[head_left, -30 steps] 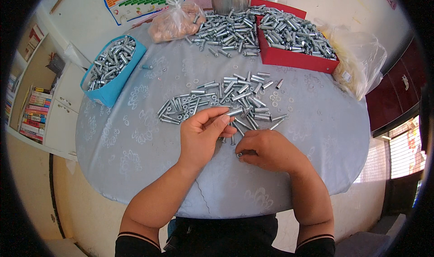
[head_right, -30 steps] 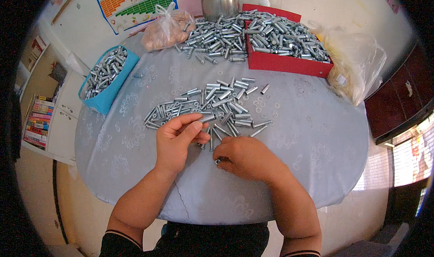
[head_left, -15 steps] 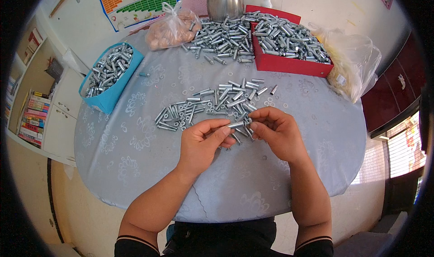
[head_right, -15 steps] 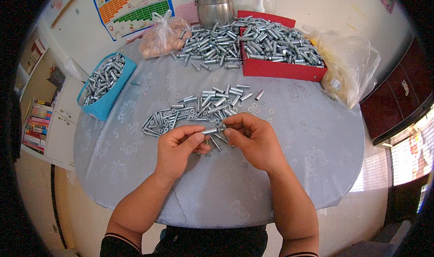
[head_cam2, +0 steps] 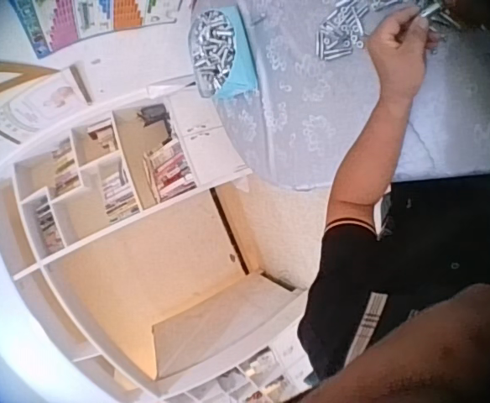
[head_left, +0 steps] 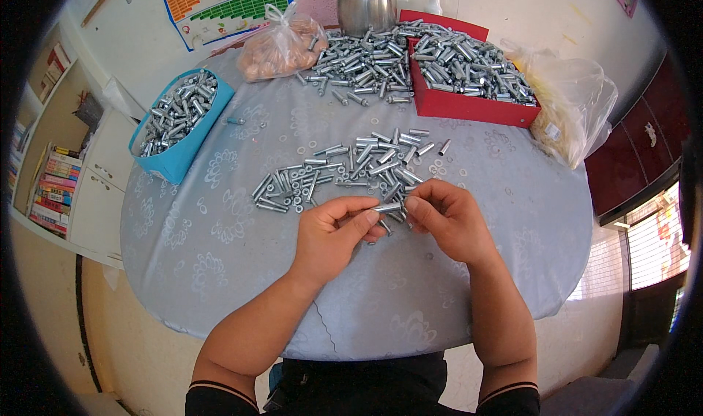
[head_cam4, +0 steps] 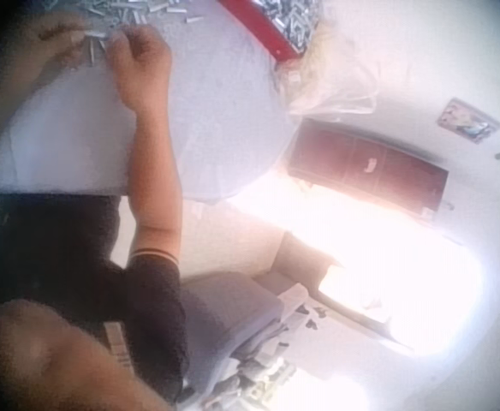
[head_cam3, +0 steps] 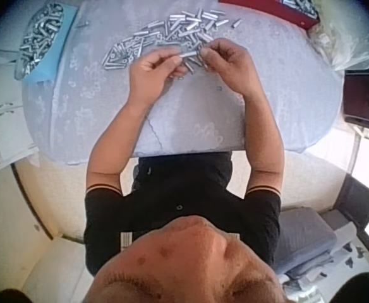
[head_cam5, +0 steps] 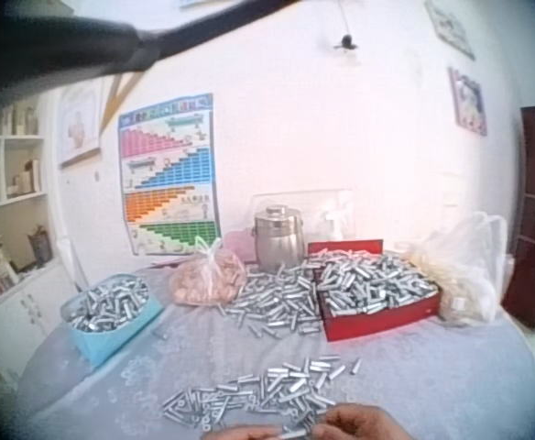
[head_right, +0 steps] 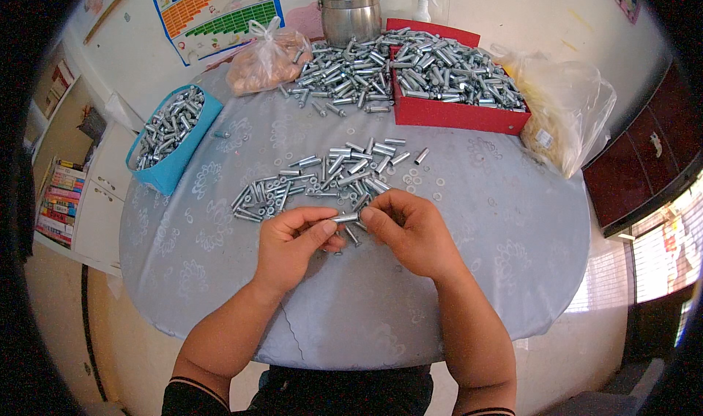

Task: The person sits at a table and repeatedly picks up metal bolts and washers. They thread the washers onto the bolts by hand and place the assembled fasteners back onto the table surface. The person continues this repetitive assembly process throughout the clip.

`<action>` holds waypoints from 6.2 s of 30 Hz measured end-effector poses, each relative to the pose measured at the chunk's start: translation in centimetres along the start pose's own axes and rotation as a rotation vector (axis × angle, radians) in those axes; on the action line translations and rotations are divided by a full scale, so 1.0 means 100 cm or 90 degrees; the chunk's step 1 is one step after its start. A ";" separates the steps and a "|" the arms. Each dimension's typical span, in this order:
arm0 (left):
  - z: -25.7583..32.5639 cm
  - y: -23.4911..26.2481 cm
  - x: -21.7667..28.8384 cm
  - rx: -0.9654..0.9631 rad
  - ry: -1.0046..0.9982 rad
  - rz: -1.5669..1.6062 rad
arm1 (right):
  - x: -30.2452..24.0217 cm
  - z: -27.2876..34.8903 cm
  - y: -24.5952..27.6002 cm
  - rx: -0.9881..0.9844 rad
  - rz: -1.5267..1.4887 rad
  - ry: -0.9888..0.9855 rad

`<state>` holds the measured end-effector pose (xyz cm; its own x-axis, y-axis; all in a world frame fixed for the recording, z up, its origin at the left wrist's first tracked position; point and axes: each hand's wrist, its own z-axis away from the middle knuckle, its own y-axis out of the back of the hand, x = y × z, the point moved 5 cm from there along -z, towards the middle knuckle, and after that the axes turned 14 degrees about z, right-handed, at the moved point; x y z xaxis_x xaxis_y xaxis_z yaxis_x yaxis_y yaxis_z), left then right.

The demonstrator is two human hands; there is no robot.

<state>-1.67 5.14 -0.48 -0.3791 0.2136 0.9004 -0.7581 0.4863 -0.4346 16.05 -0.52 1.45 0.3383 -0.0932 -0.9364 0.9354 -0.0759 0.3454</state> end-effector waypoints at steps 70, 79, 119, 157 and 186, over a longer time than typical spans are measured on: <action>0.000 -0.001 -0.001 -0.019 -0.013 0.046 | 0.000 0.000 -0.003 -0.003 0.025 0.016; 0.001 -0.001 0.002 -0.017 -0.031 0.046 | 0.005 -0.002 -0.003 -0.016 0.019 0.019; 0.001 -0.001 0.004 -0.005 -0.045 0.045 | -0.003 0.000 -0.004 -0.015 -0.068 0.037; -0.001 0.013 0.017 0.144 -0.150 0.037 | -0.017 -0.009 0.037 0.232 -0.339 0.171; 0.005 -0.012 0.031 -0.129 -0.266 -0.866 | 0.006 -0.004 0.037 0.340 0.078 0.067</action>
<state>-2.26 4.79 2.84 0.4128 -0.7490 0.5183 -0.5778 0.2245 0.7847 19.75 -0.46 2.11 0.4761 -0.0350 -0.8787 0.7150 -0.5662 0.4100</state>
